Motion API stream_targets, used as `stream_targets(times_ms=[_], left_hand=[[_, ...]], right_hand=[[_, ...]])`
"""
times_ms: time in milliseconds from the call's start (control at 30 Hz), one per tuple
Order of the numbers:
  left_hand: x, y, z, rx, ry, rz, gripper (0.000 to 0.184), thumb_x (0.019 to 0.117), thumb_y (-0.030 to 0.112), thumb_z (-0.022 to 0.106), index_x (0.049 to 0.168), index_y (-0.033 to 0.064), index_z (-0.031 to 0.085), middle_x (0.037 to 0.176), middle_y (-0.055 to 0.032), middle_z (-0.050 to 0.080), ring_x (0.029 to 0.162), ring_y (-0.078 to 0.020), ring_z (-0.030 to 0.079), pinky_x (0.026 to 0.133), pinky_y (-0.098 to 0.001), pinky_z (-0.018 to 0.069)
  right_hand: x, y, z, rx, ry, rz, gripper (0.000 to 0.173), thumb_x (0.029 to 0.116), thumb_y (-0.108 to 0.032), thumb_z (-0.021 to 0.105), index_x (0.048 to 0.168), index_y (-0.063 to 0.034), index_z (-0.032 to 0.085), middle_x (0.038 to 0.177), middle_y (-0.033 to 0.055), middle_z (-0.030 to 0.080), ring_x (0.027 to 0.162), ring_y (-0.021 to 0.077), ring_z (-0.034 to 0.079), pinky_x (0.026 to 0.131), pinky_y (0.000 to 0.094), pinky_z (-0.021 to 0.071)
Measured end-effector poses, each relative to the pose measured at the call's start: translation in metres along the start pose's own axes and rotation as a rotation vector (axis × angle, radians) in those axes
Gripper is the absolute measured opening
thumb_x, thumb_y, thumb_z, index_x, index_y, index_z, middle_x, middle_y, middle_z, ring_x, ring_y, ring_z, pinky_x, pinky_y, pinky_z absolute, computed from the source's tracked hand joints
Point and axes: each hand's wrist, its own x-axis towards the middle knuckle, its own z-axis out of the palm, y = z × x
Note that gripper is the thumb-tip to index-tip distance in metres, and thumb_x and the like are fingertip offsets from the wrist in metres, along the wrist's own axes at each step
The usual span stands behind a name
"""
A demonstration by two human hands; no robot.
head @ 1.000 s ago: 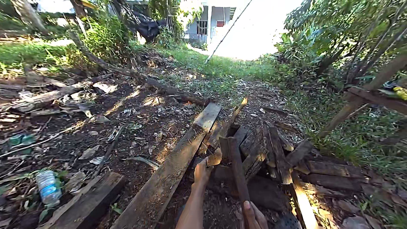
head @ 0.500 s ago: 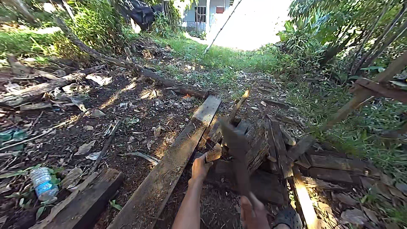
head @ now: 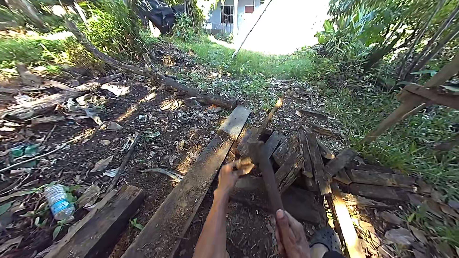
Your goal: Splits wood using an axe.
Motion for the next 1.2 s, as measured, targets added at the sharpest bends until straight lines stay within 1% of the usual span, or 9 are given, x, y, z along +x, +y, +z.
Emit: stream_targets(times_ms=[267,367,500,633,733,900,1033,1100,1200], left_hand=[[0.023,0.189,-0.106,0.205,0.375,0.534,0.049,0.0931,0.027,0.075,0.139,0.0149,0.064,0.129,-0.0082,0.07,0.113,-0.0275,0.069,0.091,-0.0532,0.0583],[0.004,0.117,-0.067,0.145,0.186,0.233,0.058,0.0859,0.031,0.083,0.139,0.0208,0.062,0.125,-0.0097,0.07,0.109,-0.0313,0.068,0.088,-0.0606,0.057],[-0.058,-0.036,0.028,-0.111,-0.254,-0.373,0.072,0.0714,0.013,0.087,0.137,0.0046,0.059,0.121,-0.0209,0.069,0.11,-0.0348,0.068,0.096,-0.0571,0.0559],[-0.109,-0.096,0.058,-0.25,-0.363,-0.708,0.05,0.084,0.025,0.083,0.121,-0.0047,0.066,0.111,-0.0256,0.069,0.099,-0.0374,0.067,0.086,-0.0575,0.0546],[-0.108,-0.093,0.051,-0.467,-0.134,-0.776,0.037,0.0945,0.025,0.075,0.119,-0.0017,0.066,0.1,-0.0181,0.071,0.079,-0.0246,0.067,0.069,-0.0428,0.0556],[-0.084,-0.092,0.043,-0.65,0.344,-0.848,0.029,0.0998,0.017,0.066,0.12,-0.0035,0.065,0.101,-0.0209,0.072,0.079,-0.0287,0.069,0.069,-0.045,0.0576],[-0.03,-0.055,0.002,-0.628,0.499,-0.617,0.027,0.1005,0.013,0.063,0.119,-0.0064,0.064,0.098,-0.0217,0.069,0.077,-0.027,0.068,0.07,-0.0436,0.0589],[0.0,-0.023,-0.044,-0.596,0.512,-0.475,0.03,0.1016,0.016,0.062,0.12,-0.0078,0.063,0.099,-0.0221,0.07,0.079,-0.0277,0.07,0.073,-0.044,0.0612],[0.039,0.014,-0.11,-0.506,0.497,-0.347,0.036,0.1013,0.023,0.063,0.124,-0.0038,0.064,0.102,-0.0203,0.072,0.083,-0.028,0.071,0.078,-0.0472,0.0597]], right_hand=[[0.004,-0.078,-0.035,0.156,0.132,-0.573,0.063,0.0959,-0.076,0.04,0.089,-0.0174,0.06,0.057,-0.0047,0.054,0.042,0.0088,0.053,0.038,0.029,0.0497],[0.002,-0.043,-0.031,-0.025,0.095,-0.27,0.07,0.0928,-0.08,0.042,0.09,-0.0135,0.062,0.055,-0.0021,0.052,0.04,0.0116,0.051,0.037,0.0334,0.049],[0.04,0.055,-0.011,-0.278,-0.032,0.156,0.081,0.0896,-0.086,0.036,0.086,-0.0105,0.066,0.061,0.0069,0.056,0.05,0.0235,0.056,0.052,0.0479,0.0517],[0.024,0.027,-0.018,-0.115,-0.012,0.22,0.077,0.0986,-0.076,0.032,0.087,-0.0068,0.064,0.057,0.0077,0.056,0.042,0.0219,0.055,0.042,0.0402,0.0515],[-0.005,-0.008,-0.036,0.067,0.042,0.167,0.081,0.0976,-0.078,0.029,0.086,-0.0057,0.062,0.055,0.0055,0.056,0.039,0.0188,0.054,0.038,0.0364,0.0515],[-0.029,-0.052,-0.045,0.342,0.127,-0.337,0.07,0.0903,-0.081,0.042,0.085,-0.0152,0.064,0.054,-0.0015,0.055,0.039,0.0124,0.053,0.037,0.0321,0.0515],[0.002,-0.049,-0.042,0.422,0.066,-0.711,0.063,0.0898,-0.082,0.045,0.091,-0.0221,0.065,0.061,-0.0022,0.059,0.043,0.0119,0.056,0.04,0.0305,0.0525],[0.005,-0.033,-0.031,0.389,0.091,-0.62,0.062,0.0891,-0.082,0.047,0.087,-0.022,0.064,0.059,-0.0038,0.058,0.043,0.01,0.055,0.041,0.0293,0.0517],[0.013,0.023,-0.016,0.125,0.078,-0.091,0.072,0.0924,-0.081,0.042,0.079,-0.0121,0.059,0.052,-0.0014,0.052,0.039,0.0118,0.051,0.037,0.0321,0.0498]])
